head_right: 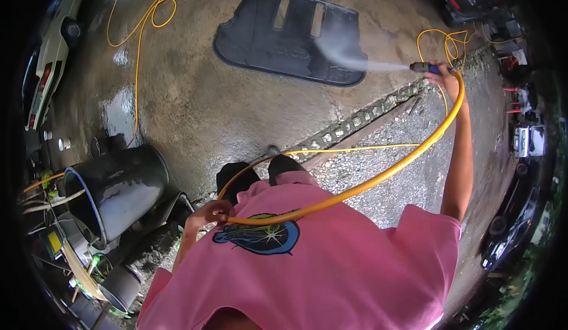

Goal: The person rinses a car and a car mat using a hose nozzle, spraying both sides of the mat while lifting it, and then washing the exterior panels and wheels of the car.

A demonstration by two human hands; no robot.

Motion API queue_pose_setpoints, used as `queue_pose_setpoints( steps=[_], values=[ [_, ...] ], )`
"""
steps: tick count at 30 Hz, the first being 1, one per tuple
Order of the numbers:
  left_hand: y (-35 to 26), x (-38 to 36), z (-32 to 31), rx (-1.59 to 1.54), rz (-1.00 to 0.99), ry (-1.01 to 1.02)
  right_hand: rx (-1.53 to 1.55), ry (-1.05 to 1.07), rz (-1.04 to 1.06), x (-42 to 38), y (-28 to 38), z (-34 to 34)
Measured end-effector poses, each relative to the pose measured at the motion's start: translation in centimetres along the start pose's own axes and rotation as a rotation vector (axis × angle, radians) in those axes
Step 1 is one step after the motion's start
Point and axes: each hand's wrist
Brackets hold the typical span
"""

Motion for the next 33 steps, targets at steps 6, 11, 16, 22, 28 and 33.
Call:
queue_pose_setpoints(
  steps=[6, 11, 16, 22, 28, 33],
  values=[
    [-0.3, -7.7, 8.7, -0.016, 0.073, 0.169, -0.051, 0.093, -0.048, 0.3, 4.1, -9.1],
    [0.3, -16.2, 16.0, -0.078, 0.043, 0.132, -0.058, 0.009, 0.027, 1.7, 9.5, -18.5],
    [-1.5, -21.7, 19.6, -0.091, 0.032, 0.129, -0.156, -0.003, 0.067, 4.0, 15.8, -23.9],
    [-4.3, -25.4, 25.3, -0.102, 0.041, 0.126, -0.159, 0.043, -0.016, 7.5, 18.6, -28.4],
    [-8.1, -28.6, 32.8, 0.010, 0.085, 0.081, -0.229, 0.160, -0.209, 12.5, 20.9, -35.0],
    [-12.1, -30.3, 40.7, -0.060, 0.070, 0.080, -0.221, -0.105, -0.016, 18.6, 24.4, -41.4]
  ],
)
Point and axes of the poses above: each hand's wrist, its own x-axis towards the middle knuckle, its own z-axis out of the back of the hand, y = z × x, and after that the axes turned 14 degrees about y, right-handed
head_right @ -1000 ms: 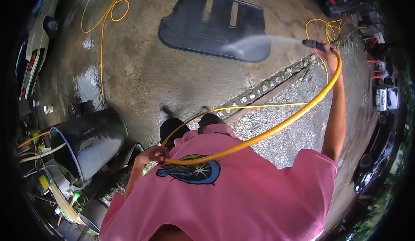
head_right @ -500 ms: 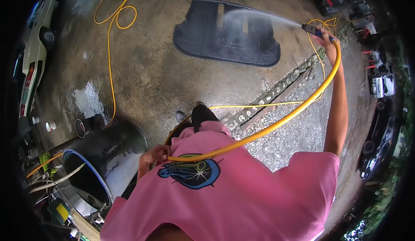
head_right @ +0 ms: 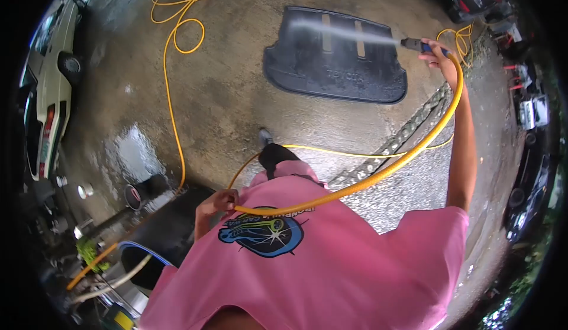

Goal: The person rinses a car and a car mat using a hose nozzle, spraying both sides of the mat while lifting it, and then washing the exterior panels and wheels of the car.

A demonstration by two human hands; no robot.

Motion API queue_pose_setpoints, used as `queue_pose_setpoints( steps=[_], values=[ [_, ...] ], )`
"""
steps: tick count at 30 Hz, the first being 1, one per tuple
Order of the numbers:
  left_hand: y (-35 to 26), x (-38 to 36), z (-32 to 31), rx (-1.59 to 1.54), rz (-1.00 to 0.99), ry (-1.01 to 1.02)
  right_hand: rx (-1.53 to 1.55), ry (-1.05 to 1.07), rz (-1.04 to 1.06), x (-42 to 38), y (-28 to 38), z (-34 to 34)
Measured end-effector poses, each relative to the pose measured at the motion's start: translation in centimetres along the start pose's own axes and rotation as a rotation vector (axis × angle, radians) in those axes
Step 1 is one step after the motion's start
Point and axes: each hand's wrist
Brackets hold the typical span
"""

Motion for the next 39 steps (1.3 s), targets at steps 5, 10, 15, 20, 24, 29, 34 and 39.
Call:
queue_pose_setpoints(
  steps=[5, 10, 15, 20, 24, 29, 34, 39],
  values=[
    [-1.5, -1.2, 6.1, -0.018, -0.149, 0.022, 0.040, 0.129, -0.051, 5.8, 3.6, -3.4],
    [-6.5, -6.4, 9.9, -0.134, -0.046, 0.011, -0.002, 0.285, -0.155, 9.6, 5.8, -6.5],
    [-8.7, -11.6, 15.3, -0.067, 0.002, 0.033, 0.012, 0.165, -0.122, 9.5, 10.5, -12.2],
    [-10.4, -18.2, 22.8, -0.068, 0.017, 0.144, 0.141, -0.059, -0.062, 5.2, 12.3, -17.1],
    [-11.4, -22.2, 26.8, -0.003, 0.085, 0.202, 0.216, -0.016, -0.331, -1.5, 14.4, -19.9],
    [-13.3, -23.9, 32.1, 0.037, 0.250, 0.320, 0.305, -0.334, -0.360, -9.7, 11.9, -23.9],
    [-17.5, -24.2, 35.5, 0.102, 0.348, 0.346, 0.215, -0.888, -0.294, -15.1, 12.1, -26.5],
    [-20.7, -22.2, 36.9, 0.099, 0.416, 0.486, -0.146, -0.567, -0.427, -16.8, 14.3, -31.3]
  ],
)
Point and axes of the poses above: each hand's wrist, its own x-axis towards the middle knuckle, its own z-axis out of the back of the hand, y = z × x, and after that the axes turned 14 degrees about y, right-handed
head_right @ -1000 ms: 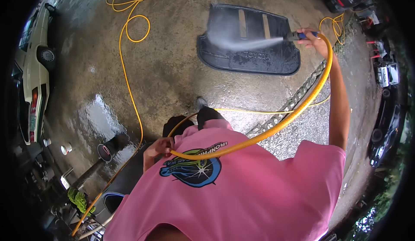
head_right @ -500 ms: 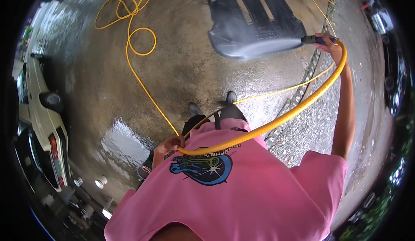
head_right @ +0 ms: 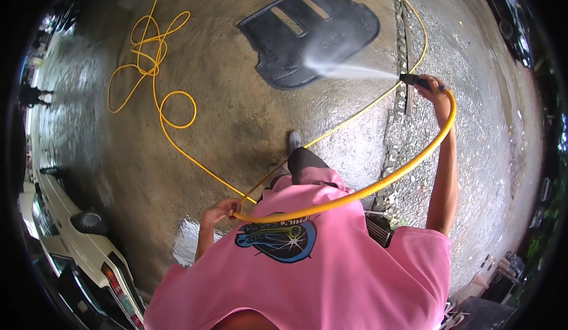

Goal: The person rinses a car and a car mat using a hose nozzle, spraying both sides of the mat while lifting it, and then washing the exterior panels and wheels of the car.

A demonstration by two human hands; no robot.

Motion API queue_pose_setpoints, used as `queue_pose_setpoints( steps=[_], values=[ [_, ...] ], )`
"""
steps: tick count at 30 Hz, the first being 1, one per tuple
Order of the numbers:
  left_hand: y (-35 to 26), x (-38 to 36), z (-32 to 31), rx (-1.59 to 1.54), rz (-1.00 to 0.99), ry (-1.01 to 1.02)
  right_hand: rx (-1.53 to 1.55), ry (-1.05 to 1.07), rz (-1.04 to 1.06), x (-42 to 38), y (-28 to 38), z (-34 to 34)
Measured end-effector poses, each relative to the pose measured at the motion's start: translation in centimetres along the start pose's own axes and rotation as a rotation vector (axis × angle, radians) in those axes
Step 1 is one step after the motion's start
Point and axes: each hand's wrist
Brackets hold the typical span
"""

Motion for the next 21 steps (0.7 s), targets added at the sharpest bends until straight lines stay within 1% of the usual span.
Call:
queue_pose_setpoints(
  steps=[1, 3, 4, 5, 7, 9, 11, 12, 15, 16, 19, 20, 21],
  values=[
    [-0.8, 0.2, 0.3, 0.009, 0.010, 0.005, 0.126, -0.079, -0.044, -0.1, -0.7, -0.5],
    [-2.6, 0.2, 0.4, -0.011, 0.029, 0.004, 0.525, -0.311, -0.100, 0.3, -2.2, -0.2],
    [-3.1, 0.1, 0.8, -0.001, 0.045, 0.012, 0.273, -0.256, -0.119, 0.6, -2.5, -0.2],
    [-3.6, -0.1, 1.5, 0.026, 0.072, 0.009, 0.488, -0.123, -0.211, 0.3, -3.0, -0.7],
    [-5.1, 0.3, 2.7, 0.060, 0.105, 0.017, 0.759, 0.092, -0.206, 0.0, -2.1, -2.2],
    [-6.9, 1.0, 3.5, 0.083, 0.108, 0.033, 0.776, 0.053, -0.183, 1.4, -4.0, -2.2],
    [-8.9, 2.3, 4.6, 0.090, 0.154, 0.045, 0.682, -0.418, -0.093, 3.6, -6.6, -1.5],
    [-10.2, 3.0, 5.4, 0.096, 0.192, 0.058, 0.626, -0.412, -0.151, 4.5, -6.6, -1.3],
    [-13.7, 5.1, 7.7, 0.116, 0.267, 0.049, 0.622, -0.022, -0.317, 6.5, -5.2, -1.3],
    [-14.7, 5.9, 8.6, 0.117, 0.274, 0.051, 0.643, -0.065, -0.321, 7.6, -6.7, -1.2],
    [-17.6, 8.3, 11.0, 0.072, 0.249, 0.009, 0.570, -0.608, -0.195, 12.1, -10.6, 0.8],
    [-19.0, 9.1, 11.7, 0.076, 0.269, 0.015, 0.541, -0.571, -0.185, 13.4, -11.7, 1.6],
    [-20.5, 9.9, 12.4, 0.082, 0.293, 0.023, 0.561, -0.392, -0.247, 14.5, -11.6, 2.4]
  ],
)
Point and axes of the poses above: each hand's wrist, its own x-axis towards the middle knuckle, its own z-axis out of the back of the hand, y = z × x, and after that the axes turned 14 degrees about y, right-handed
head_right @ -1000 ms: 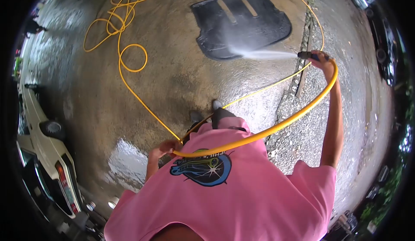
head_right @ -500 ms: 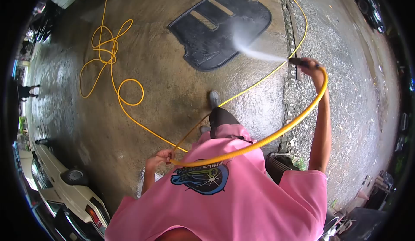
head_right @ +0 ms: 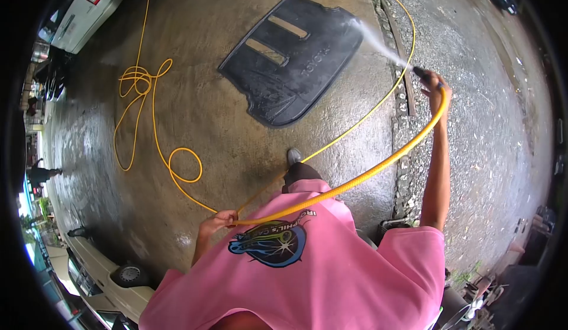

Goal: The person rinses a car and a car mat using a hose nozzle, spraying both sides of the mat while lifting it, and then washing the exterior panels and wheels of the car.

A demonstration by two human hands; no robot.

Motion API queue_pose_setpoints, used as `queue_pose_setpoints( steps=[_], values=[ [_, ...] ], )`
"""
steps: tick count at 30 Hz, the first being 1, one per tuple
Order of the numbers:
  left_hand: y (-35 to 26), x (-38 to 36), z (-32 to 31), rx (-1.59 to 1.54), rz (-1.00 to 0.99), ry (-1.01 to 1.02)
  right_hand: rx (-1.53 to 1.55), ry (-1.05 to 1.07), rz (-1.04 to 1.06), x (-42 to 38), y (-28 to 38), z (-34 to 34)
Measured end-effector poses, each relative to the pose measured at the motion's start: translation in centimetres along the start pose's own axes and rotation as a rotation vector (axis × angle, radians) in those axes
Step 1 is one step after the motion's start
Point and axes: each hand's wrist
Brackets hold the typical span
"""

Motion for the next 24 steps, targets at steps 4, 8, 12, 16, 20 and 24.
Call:
queue_pose_setpoints(
  steps=[4, 8, 12, 16, 20, 24],
  values=[
    [-4.4, 1.4, 2.1, 0.010, 0.010, 0.059, -0.083, 0.090, 0.062, 4.0, -0.7, -1.4],
    [-7.9, 1.9, 3.7, 0.044, 0.058, 0.040, -0.063, 0.157, -0.072, 7.8, -1.5, -2.0],
    [-9.7, 1.7, 4.8, 0.052, 0.062, 0.047, -0.042, 0.024, -0.015, 9.4, -2.6, -3.1],
    [-9.8, 1.4, 6.6, 0.075, 0.089, -0.006, -0.131, 0.095, -0.047, 12.9, -2.7, -4.4],
    [-8.7, 1.7, 9.4, 0.051, 0.057, 0.003, -0.076, 0.131, 0.033, 16.5, -2.2, -7.0],
    [-7.8, 0.7, 12.7, 0.069, -0.022, -0.027, -0.160, 0.127, 0.001, 17.6, -1.8, -10.6]
  ],
)
Point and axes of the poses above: each hand's wrist, its own x-axis towards the middle knuckle, its own z-axis out of the back of the hand, y = z × x, and after that the axes turned 14 degrees about y, right-handed
